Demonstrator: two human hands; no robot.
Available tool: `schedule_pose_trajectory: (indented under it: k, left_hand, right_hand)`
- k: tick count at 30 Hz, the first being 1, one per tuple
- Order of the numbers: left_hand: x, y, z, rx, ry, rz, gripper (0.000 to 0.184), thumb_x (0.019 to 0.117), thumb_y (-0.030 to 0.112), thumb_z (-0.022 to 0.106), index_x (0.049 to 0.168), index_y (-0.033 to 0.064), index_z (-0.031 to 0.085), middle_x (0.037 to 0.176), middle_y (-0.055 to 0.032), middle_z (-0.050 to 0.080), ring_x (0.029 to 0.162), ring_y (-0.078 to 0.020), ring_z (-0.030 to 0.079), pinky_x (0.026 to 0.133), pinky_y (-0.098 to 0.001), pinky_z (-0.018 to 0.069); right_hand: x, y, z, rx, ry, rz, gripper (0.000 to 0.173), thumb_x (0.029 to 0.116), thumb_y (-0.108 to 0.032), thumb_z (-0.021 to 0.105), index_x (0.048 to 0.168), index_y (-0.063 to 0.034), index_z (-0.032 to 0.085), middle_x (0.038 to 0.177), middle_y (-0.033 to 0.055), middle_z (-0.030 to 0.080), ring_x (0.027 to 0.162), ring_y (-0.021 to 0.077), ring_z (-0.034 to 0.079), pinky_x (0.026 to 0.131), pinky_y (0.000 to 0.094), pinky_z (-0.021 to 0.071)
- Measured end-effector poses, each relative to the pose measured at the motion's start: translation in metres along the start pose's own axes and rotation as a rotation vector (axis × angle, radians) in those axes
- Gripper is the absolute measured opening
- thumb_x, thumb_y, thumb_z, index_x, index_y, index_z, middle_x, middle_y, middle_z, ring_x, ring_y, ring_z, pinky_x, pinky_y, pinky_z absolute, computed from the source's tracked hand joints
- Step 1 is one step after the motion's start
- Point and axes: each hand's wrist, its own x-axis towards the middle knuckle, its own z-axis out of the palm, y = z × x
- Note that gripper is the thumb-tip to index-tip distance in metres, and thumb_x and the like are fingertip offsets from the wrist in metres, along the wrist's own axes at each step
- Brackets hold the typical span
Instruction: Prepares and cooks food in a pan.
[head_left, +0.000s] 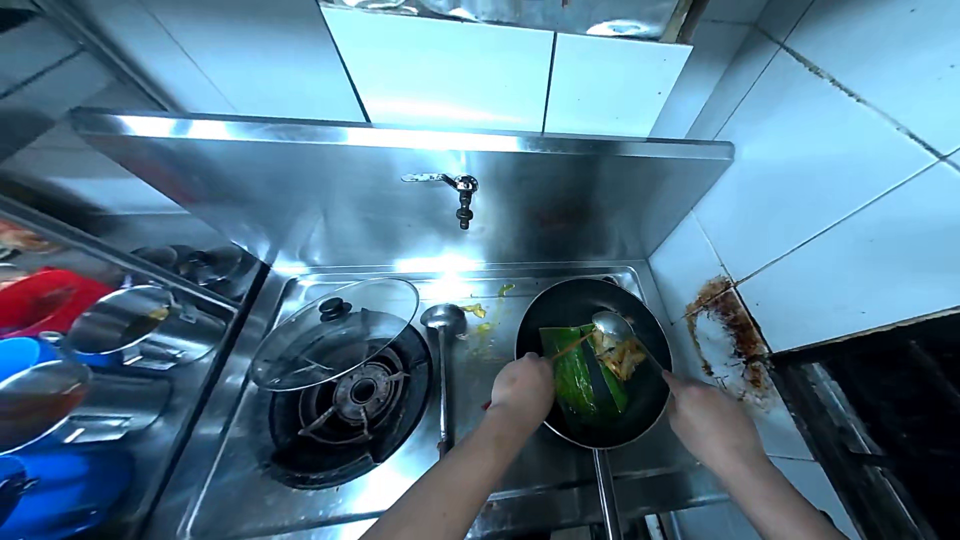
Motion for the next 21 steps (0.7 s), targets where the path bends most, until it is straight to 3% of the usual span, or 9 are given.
schedule_pose_trajectory:
  k: [9,12,17,21]
  left_hand:
    - [0.001,-0.008,-0.009,0.005,-0.018,-0.015,0.037,0.0983,0.007,0.054,0.134,0.0080,0.062,0.139,-0.0143,0.060,0.122,-0.0361,0.063,0.094,-0.0570,0.0564]
    - [-0.005,-0.021,-0.014,0.011,-0.009,-0.060,0.031,0.0996,0.007,0.053,0.129,0.0069,0.064,0.134,-0.0151,0.063,0.118,-0.0372,0.065,0.091,-0.0577,0.0572]
    - [-0.030,-0.047,-0.031,0.052,-0.017,-0.119,0.032,0.0993,0.007,0.052,0.129,0.0050,0.063,0.134,-0.0178,0.062,0.118,-0.0388,0.065,0.092,-0.0589,0.0565]
    - [-0.056,-0.056,-0.038,0.069,-0.048,-0.157,0.031,0.0983,0.006,0.053,0.127,0.0019,0.063,0.133,-0.0201,0.062,0.119,-0.0403,0.064,0.091,-0.0590,0.0566]
  right_hand:
    - [-0.005,0.015,0.018,0.076,0.071,0.031,0.043,0.1031,-0.016,0.050,0.145,-0.0161,0.061,0.123,0.0141,0.072,0.110,0.0362,0.071,0.091,0.0561,0.0560]
    - [-0.006,0.015,0.022,0.091,0.098,0.053,0.041,0.1023,-0.017,0.053,0.142,-0.0153,0.063,0.120,0.0147,0.073,0.108,0.0365,0.071,0.090,0.0570,0.0565]
    - [-0.024,0.008,0.034,0.181,0.233,0.030,0.040,0.1008,-0.012,0.053,0.138,-0.0115,0.066,0.113,0.0182,0.074,0.099,0.0401,0.073,0.082,0.0589,0.0583]
    - [-0.041,-0.022,0.041,0.193,0.084,-0.019,0.045,0.1011,-0.014,0.051,0.145,-0.0147,0.061,0.116,0.0178,0.074,0.102,0.0385,0.072,0.085,0.0569,0.0580]
